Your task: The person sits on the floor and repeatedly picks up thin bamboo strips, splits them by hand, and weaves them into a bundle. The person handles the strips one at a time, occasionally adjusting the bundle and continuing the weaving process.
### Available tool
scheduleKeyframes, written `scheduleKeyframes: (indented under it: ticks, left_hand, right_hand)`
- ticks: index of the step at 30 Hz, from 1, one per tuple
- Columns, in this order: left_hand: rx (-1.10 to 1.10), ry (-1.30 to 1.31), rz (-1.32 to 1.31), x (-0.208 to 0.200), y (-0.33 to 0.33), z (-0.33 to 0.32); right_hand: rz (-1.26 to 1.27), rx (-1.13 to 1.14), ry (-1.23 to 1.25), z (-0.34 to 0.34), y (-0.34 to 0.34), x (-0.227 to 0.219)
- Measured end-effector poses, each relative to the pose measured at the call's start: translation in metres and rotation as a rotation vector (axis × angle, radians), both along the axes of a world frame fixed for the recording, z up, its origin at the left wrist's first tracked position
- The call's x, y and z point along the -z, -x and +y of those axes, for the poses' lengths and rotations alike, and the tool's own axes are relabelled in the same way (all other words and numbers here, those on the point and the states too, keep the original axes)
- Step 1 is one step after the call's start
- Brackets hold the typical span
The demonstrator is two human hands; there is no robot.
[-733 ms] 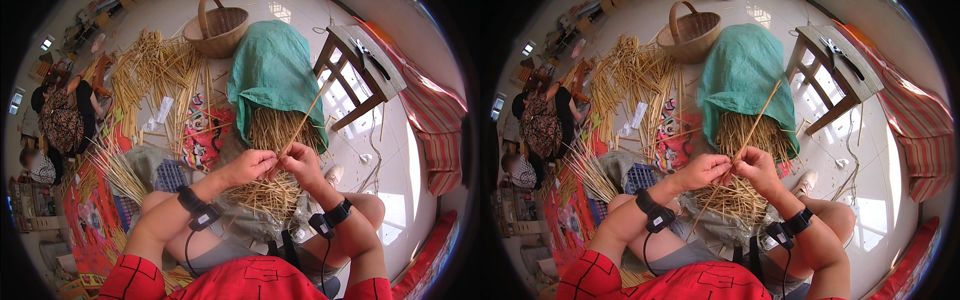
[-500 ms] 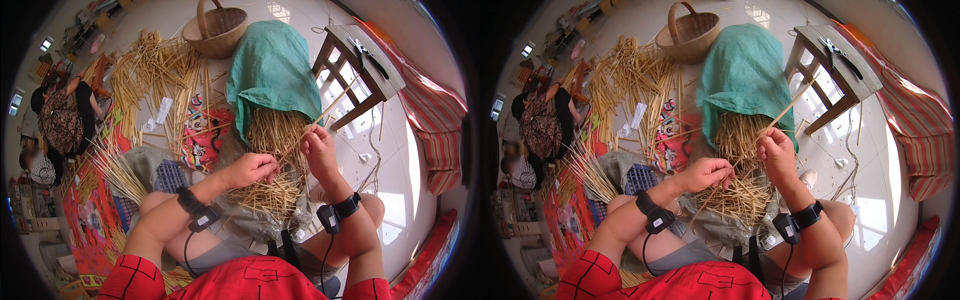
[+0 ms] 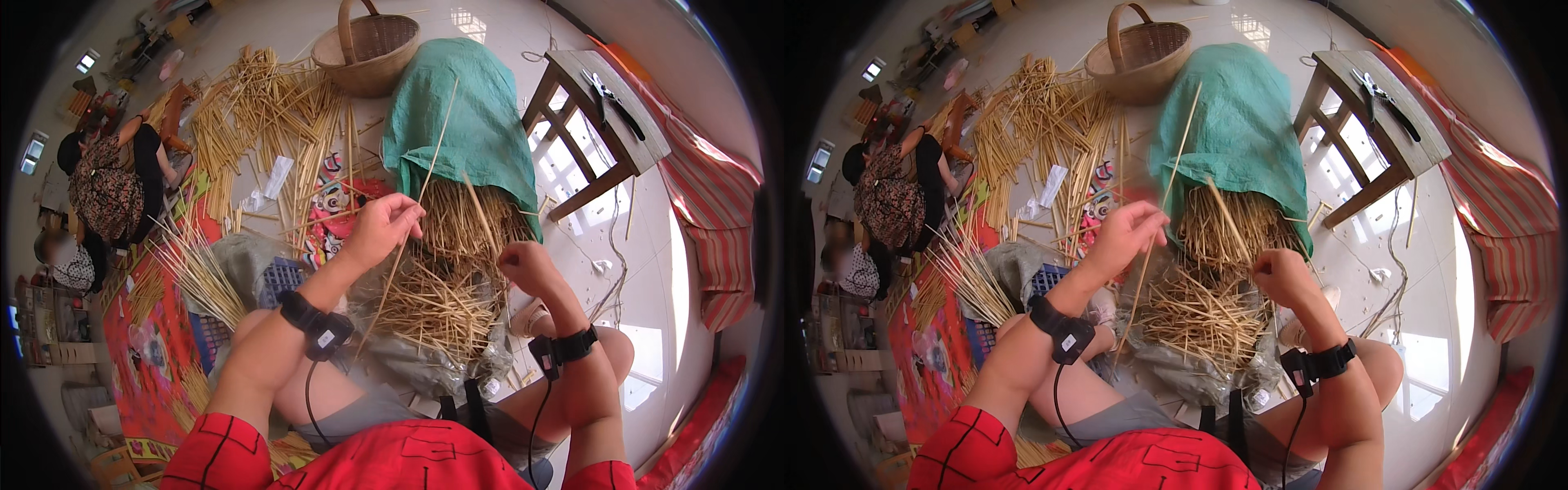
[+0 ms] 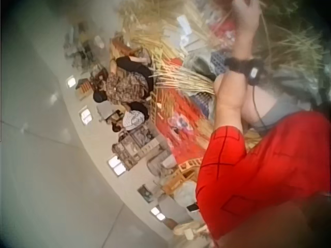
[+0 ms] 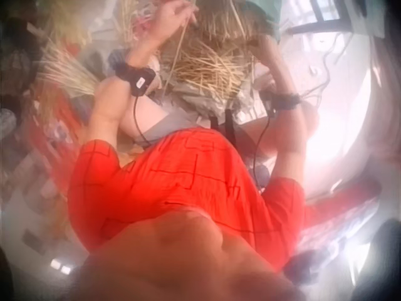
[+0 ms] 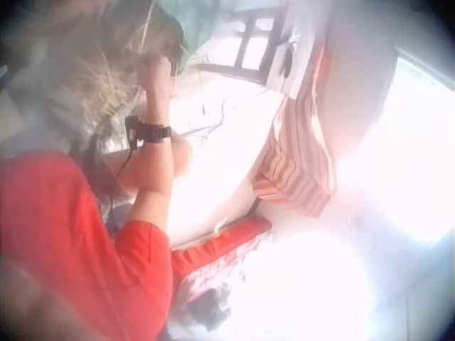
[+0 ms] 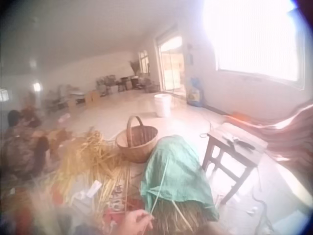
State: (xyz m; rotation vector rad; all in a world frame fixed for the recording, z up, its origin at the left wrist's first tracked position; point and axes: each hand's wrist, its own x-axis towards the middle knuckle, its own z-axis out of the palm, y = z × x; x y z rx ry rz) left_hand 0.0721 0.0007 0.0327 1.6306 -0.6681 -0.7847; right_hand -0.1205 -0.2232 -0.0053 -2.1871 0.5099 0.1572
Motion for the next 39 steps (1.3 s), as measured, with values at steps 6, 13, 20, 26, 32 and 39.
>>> scheduleKeyframes:
  ticks: [6,13,20,26,32,39]
  left_hand:
    - [-0.107,0.093,0.007,-0.005,-0.015,0.003]
    - [-0.228,0.244,-0.004,-0.014,-0.022,0.000]
    - [-0.514,0.312,0.046,-0.023,-0.054,0.013]
    - [-0.430,0.232,0.161,-0.016,-0.048,0.019]
    - [-0.293,0.144,0.148,0.004,-0.010,0.007]
    - [-0.317,0.351,-0.166,-0.017,-0.008,0.015]
  right_hand:
    - [0.081,-0.384,0.151,0.038,0.007,0.042]
    - [0.114,-0.459,-0.380,0.106,-0.002,0.024]
    - [0.289,-0.566,-0.328,0.110,-0.006,0.030]
    - [0.135,-0.458,-0.330,0.104,-0.011,0.018]
    - [-0.032,-0.244,-0.346,0.093,-0.024,0.002]
    - [-0.128,0.016,-0.426,0.080,-0.027,0.020]
